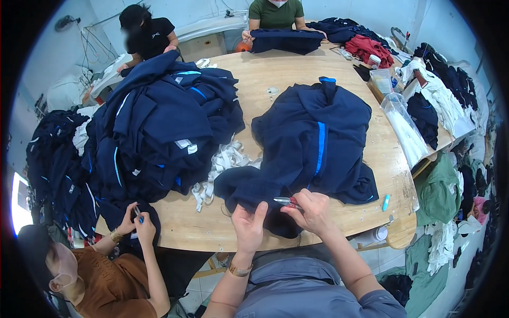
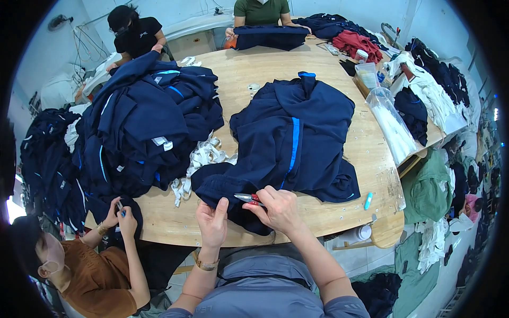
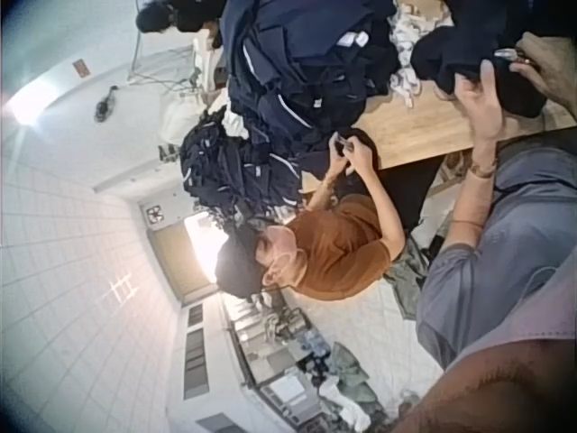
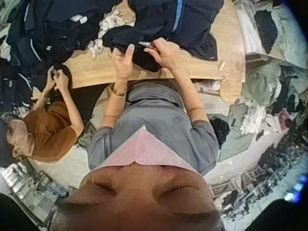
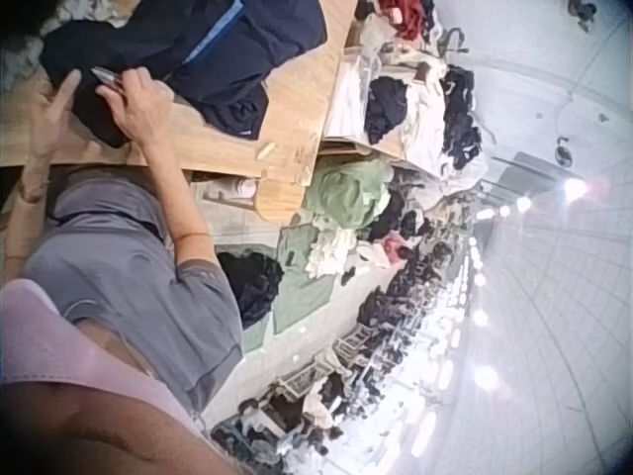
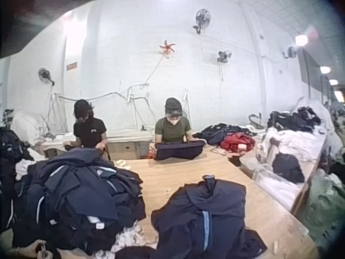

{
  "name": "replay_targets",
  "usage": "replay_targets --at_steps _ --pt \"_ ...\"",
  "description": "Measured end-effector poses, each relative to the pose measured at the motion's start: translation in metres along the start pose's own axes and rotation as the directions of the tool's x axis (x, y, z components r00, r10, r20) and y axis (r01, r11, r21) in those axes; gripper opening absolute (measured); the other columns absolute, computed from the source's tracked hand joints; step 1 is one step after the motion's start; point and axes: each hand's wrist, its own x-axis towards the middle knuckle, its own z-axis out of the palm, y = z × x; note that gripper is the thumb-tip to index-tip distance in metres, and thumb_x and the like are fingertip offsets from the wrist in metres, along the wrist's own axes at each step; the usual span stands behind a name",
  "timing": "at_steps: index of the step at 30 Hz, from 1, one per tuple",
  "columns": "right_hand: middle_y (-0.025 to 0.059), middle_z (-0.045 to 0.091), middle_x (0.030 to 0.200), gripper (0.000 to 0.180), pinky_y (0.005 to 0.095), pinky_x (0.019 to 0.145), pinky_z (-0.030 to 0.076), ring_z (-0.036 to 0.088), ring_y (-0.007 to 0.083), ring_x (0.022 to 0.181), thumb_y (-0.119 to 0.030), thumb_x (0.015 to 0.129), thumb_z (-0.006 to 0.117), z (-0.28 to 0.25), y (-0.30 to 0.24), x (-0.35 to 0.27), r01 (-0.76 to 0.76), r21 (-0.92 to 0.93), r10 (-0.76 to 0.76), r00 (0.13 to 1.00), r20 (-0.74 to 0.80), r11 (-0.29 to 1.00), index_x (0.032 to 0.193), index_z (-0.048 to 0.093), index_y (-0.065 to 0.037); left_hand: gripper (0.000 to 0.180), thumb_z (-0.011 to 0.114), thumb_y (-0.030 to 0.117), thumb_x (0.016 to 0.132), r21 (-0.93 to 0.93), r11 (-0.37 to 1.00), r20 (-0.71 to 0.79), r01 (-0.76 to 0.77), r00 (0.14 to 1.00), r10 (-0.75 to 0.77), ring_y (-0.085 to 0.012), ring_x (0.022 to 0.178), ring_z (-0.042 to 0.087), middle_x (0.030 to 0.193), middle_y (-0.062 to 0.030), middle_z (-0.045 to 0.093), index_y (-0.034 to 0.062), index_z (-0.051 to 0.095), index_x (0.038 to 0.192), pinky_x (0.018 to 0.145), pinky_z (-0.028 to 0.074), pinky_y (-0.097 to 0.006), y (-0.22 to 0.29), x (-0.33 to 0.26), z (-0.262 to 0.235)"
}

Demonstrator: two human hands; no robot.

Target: Trimming loose threads from blue garments using small thread snips.

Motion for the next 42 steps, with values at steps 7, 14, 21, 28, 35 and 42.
replay_targets --at_steps 7,14,21,28,35,42 --pt "0.0014 0.044 0.057 0.034 0.0284 0.043 0.032 0.045 0.0166 0.045 -0.040 0.072 0.069 -0.005 0.001 0.009 0.124 -0.118 -0.125 0.992 -0.001 0.985 0.066 0.053 -0.010 0.014 0.058 0.000 0.086 0.081 0.996 0.019 -0.039 0.999 0.037 -0.0080 0.086 0.051 0.096 -0.0021 0.056 -0.0008 0.054 0.099 0.080 0.041 -0.021 0.005 0.000 0.002" --pt "-0.0001 0.042 0.057 0.035 0.0270 0.044 0.031 0.046 0.0143 0.045 -0.041 0.071 0.069 -0.009 0.007 0.014 0.184 -0.147 -0.180 0.983 0.041 0.972 0.064 0.051 -0.012 0.011 0.058 0.001 0.086 0.134 0.991 0.049 -0.030 0.999 0.024 -0.0080 0.084 0.052 0.093 -0.0019 0.057 -0.0006 0.055 0.096 0.078 0.041 -0.021 0.010 0.001 0.001" --pt "0.0023 0.047 0.058 0.033 0.0292 0.046 0.035 0.048 0.0190 0.047 -0.035 0.066 0.074 -0.012 0.004 0.017 0.168 -0.095 -0.159 0.983 0.095 0.981 0.069 0.055 -0.008 0.013 0.057 0.001 0.086 0.139 0.990 0.066 -0.020 0.998 0.011 -0.0078 0.085 0.052 0.095 -0.0023 0.058 -0.0011 0.055 0.098 0.079 0.042 -0.021 0.007 0.000 0.000" --pt "0.0058 0.046 0.056 0.031 0.0295 0.044 0.033 0.046 0.0209 0.045 -0.026 0.073 0.071 -0.013 0.003 0.014 -0.076 0.361 0.088 0.996 -0.017 0.930 0.070 0.052 -0.002 0.015 0.058 0.003 0.087 0.117 0.993 0.047 -0.012 0.999 0.007 -0.0081 0.087 0.052 0.096 -0.0025 0.058 -0.0018 0.055 0.101 0.081 0.041 -0.022 0.007 0.002 -0.001" --pt "0.0050 0.054 0.064 0.031 0.0322 0.049 0.040 0.053 0.0227 0.052 -0.034 0.071 0.070 -0.009 0.006 0.009 0.038 0.028 -0.042 0.989 0.145 0.999 0.073 0.056 -0.006 0.017 0.058 0.004 0.087 0.020 0.999 0.046 0.030 0.998 -0.031 -0.0086 0.089 0.052 0.098 -0.0022 0.058 -0.0020 0.055 0.102 0.082 0.040 -0.022 0.003 0.002 -0.007" --pt "0.0042 0.050 0.063 0.035 0.0314 0.044 0.036 0.050 0.0217 0.046 -0.041 0.076 0.065 -0.004 0.010 0.008 0.057 0.086 -0.065 0.993 0.099 0.995 0.071 0.054 -0.009 0.017 0.058 0.005 0.087 -0.023 0.999 0.037 0.025 0.999 -0.024 -0.0088 0.090 0.052 0.100 -0.0023 0.058 -0.0012 0.055 0.103 0.083 0.040 -0.022 0.004 0.004 -0.007"
